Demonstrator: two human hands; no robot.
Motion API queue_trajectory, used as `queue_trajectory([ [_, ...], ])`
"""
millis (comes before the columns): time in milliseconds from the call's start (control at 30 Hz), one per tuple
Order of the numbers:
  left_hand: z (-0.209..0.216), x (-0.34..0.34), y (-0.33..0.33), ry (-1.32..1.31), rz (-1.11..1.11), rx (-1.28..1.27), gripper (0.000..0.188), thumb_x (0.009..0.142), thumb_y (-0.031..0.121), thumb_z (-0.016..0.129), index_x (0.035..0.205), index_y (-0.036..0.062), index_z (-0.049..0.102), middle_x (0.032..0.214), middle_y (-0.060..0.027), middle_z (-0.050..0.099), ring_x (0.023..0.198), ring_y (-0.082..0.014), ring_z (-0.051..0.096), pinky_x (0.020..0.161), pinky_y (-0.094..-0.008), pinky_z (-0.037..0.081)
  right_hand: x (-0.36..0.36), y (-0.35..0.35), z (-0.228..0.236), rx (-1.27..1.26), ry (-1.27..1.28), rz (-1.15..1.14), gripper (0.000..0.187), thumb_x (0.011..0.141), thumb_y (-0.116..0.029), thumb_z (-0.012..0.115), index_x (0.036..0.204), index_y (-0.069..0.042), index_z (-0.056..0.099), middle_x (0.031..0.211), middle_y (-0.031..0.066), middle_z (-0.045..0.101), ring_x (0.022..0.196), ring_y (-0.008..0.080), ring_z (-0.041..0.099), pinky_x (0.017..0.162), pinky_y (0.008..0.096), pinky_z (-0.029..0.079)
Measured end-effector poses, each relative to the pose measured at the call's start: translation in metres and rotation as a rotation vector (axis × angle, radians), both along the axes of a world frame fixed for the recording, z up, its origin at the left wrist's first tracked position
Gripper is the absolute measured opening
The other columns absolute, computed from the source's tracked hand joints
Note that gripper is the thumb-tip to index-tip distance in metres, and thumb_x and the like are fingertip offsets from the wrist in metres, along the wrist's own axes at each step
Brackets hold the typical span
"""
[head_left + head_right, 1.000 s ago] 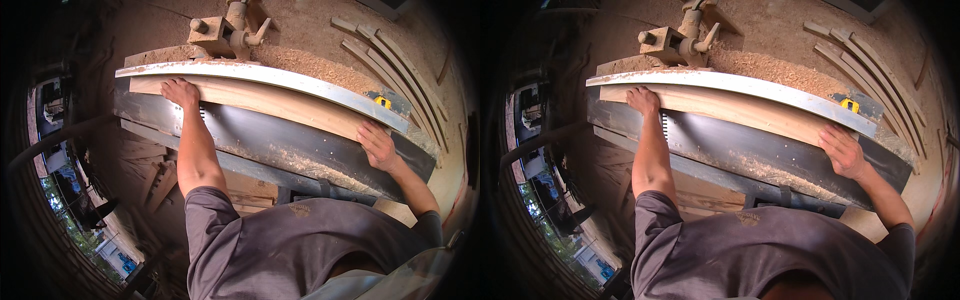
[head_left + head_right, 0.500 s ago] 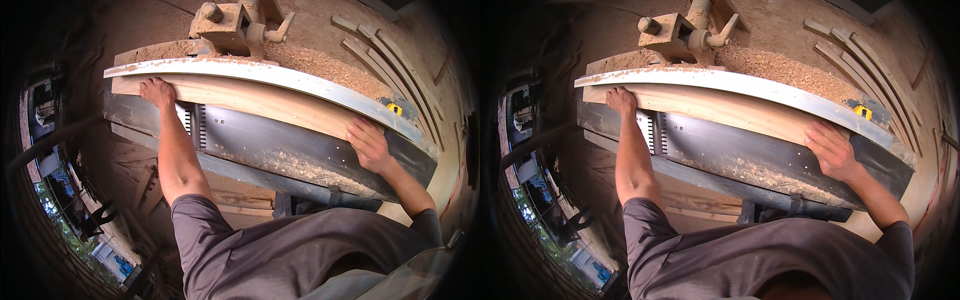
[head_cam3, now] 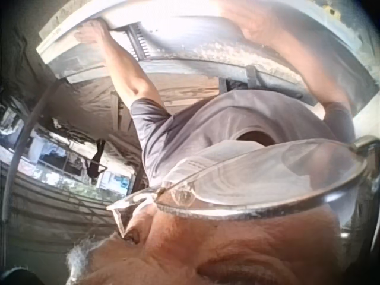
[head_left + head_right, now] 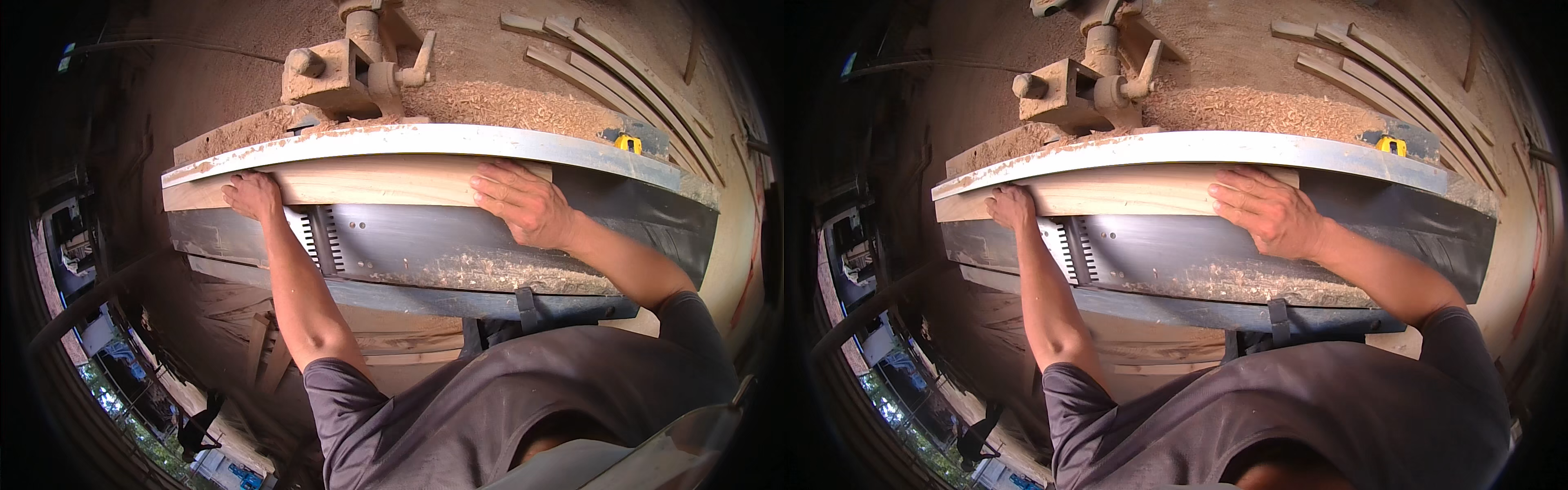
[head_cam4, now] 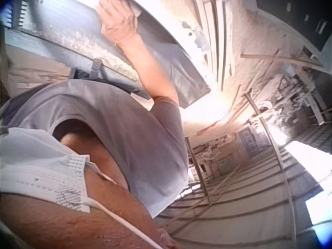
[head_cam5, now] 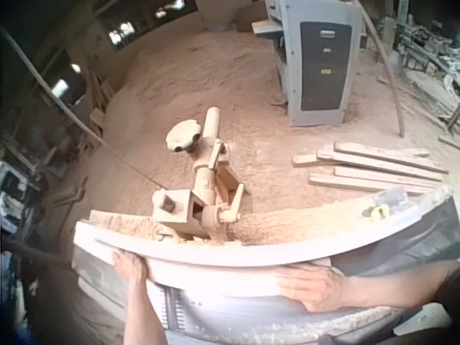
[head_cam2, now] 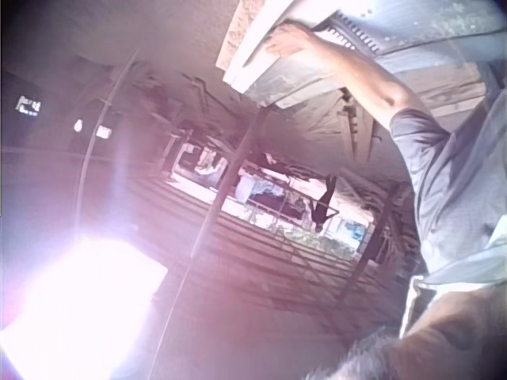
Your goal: The person planes several long wooden boards by sliding them across the blade of a surface planer machine, picking each board up from a pile and placing it on a nearby stack after finishing.
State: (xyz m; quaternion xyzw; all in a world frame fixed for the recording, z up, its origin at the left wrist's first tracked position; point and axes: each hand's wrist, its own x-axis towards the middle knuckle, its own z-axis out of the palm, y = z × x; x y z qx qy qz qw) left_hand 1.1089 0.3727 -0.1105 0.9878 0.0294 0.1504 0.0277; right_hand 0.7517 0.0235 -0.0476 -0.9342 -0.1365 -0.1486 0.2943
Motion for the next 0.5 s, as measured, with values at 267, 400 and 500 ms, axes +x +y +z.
queue_trajectory([
  [267, 0.001, -0.085, -0.082, 0.171, 0.095, -0.074, 0.051, 0.100, 0.030, 0.043, 0.143, 0.0036, 0.045, 0.152, -0.0320, 0.030, 0.142, -0.0477, 0.028, 0.115, -0.0545, 0.028, 0.050, 0.051, -0.024, 0.014, -0.061, -0.009, 0.037, 0.078, -0.002, 0.060, 0.113, 0.001, 0.069, 0.130, 0.0166, 0.063, 0.130, 0.0322, 0.054, 0.112, 0.0417, 0.044],
  [400, 0.001, -0.082, -0.075, 0.105, 0.103, -0.084, 0.050, 0.102, 0.041, 0.038, 0.133, 0.0047, 0.055, 0.140, -0.0284, 0.039, 0.137, -0.0464, 0.034, 0.112, -0.0552, 0.031, 0.072, 0.076, -0.030, 0.016, -0.091, -0.029, 0.032, 0.081, -0.008, 0.058, 0.110, 0.001, 0.071, 0.132, 0.0170, 0.062, 0.131, 0.0308, 0.054, 0.112, 0.0408, 0.044],
  [500, -0.009, -0.065, -0.055, 0.049, 0.085, -0.079, 0.052, 0.101, 0.048, 0.040, 0.129, 0.0086, 0.059, 0.125, -0.0253, 0.047, 0.130, -0.0436, 0.040, 0.108, -0.0543, 0.032, 0.086, 0.093, -0.037, 0.086, -0.062, -0.046, 0.031, 0.085, -0.010, 0.055, 0.109, 0.001, 0.071, 0.132, 0.0164, 0.062, 0.131, 0.0310, 0.052, 0.113, 0.0394, 0.043],
])
